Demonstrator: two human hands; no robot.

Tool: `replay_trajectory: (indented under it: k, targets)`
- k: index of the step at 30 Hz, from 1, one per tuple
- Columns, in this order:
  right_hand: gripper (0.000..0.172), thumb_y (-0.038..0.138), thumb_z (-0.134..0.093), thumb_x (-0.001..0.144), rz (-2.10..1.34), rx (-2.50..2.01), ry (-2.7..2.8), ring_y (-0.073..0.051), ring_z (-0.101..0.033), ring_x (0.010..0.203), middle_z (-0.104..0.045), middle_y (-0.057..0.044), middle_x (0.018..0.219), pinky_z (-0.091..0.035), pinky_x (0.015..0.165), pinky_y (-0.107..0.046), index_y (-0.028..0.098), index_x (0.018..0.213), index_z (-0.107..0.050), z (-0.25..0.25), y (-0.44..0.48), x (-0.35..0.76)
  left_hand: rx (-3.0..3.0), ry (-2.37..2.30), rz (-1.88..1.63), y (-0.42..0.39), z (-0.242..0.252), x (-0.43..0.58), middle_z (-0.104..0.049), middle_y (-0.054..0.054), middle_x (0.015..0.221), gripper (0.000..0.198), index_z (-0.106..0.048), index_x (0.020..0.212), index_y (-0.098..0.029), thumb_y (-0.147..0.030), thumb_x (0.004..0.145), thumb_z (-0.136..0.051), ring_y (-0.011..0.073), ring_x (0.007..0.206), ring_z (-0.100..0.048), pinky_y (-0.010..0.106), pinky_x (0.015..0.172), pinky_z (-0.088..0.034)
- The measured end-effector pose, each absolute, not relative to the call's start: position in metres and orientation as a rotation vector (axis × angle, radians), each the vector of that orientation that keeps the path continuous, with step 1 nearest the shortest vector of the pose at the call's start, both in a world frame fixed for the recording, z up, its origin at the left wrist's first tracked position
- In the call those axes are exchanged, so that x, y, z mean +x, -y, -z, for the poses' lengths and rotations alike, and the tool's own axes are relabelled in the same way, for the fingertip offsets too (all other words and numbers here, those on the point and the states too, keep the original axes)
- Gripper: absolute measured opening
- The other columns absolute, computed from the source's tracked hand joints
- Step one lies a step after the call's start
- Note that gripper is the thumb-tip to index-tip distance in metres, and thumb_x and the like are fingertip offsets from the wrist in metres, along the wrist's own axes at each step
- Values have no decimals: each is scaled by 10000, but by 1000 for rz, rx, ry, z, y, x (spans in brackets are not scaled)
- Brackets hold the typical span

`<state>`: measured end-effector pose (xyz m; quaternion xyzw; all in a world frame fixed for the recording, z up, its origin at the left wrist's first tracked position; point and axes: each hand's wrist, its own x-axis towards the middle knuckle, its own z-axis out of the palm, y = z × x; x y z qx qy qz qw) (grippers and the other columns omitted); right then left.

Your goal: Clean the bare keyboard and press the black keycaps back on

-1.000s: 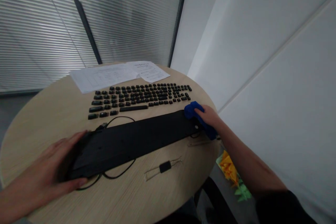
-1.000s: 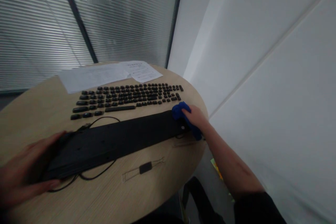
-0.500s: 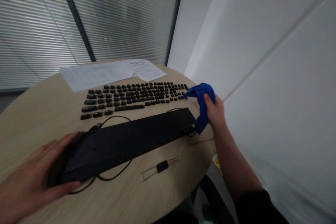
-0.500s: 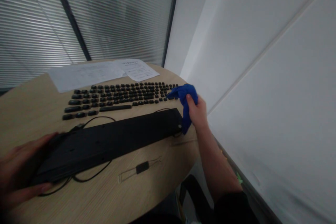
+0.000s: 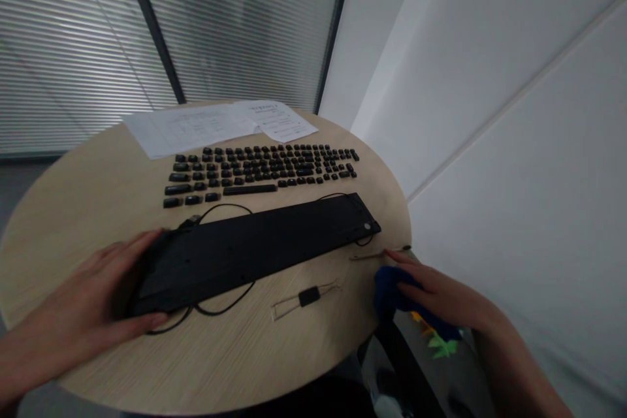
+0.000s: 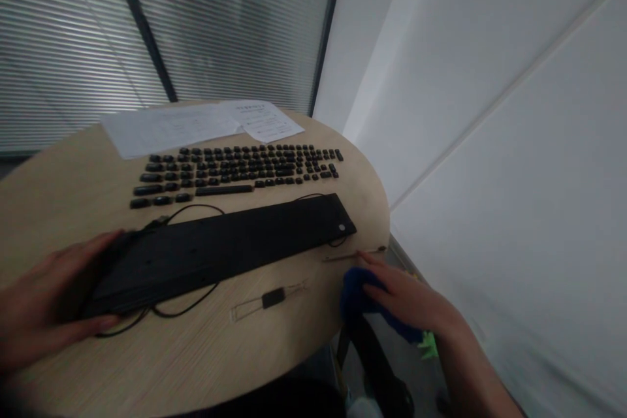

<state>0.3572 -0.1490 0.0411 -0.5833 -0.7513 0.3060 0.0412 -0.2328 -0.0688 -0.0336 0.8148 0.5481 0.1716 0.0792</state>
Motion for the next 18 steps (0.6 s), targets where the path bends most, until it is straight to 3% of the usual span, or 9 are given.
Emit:
replay_trajectory:
  k: [5, 11, 14, 16, 18]
  targets:
    - [536, 355, -485, 1035, -1036, -1645, 2279, -281, -359, 1529, -339, -106, 1670, -299, 1253, -574, 250, 1560, -454, -26, 150, 338, 2454, -1620, -481, 70, 27, -230, -484, 173, 1533, 1076, -235, 1607, -266, -695, 724, -675, 430, 1277, -565, 627, 1070, -489]
    - [518, 360, -501, 1027, -1265, -1299, 2350, -262, -370, 1524, -331, -110, 1674, -311, 1251, -514, 223, 1526, -498, -45, 140, 287, 2451, -1627, -524, 69, 29, -229, -501, 172, 1527, 1077, -268, 1601, -264, -706, 706, -673, 440, 1286, -565, 632, 1072, -490]
    - [506, 406, -529, 1006, -1237, -1290, 2191, -272, -508, 1428, -492, -110, 1583, -417, 1185, -496, 244, 1485, -544, -63, 134, 298, 2443, -1626, -567, 71, 32, -229, -492, 162, 1537, 1066, -265, 1601, -283, -711, 710, -666, 439, 1302, -551, 637, 1087, -477]
    - [475, 450, -528, 993, -1146, -1438, 2021, -275, -670, 1210, -682, -119, 1367, -542, 1046, -475, 230, 1405, -610, -75, 124, 322, 2419, -1633, -593, 71, 33, -229, -494, 156, 1540, 1048, -284, 1595, -284, -704, 712, -661, 446, 1306, -549, 644, 1092, -467]
    - [440, 489, -527, 976, -1018, -1613, 1908, -258, -732, 954, -774, -106, 1101, -609, 865, -425, 199, 1267, -684, -82, 104, 347, 2397, -1653, -616, 70, 32, -229, -527, 143, 1522, 1055, -333, 1576, -292, -699, 673, -696, 445, 1290, -569, 631, 1080, -483]
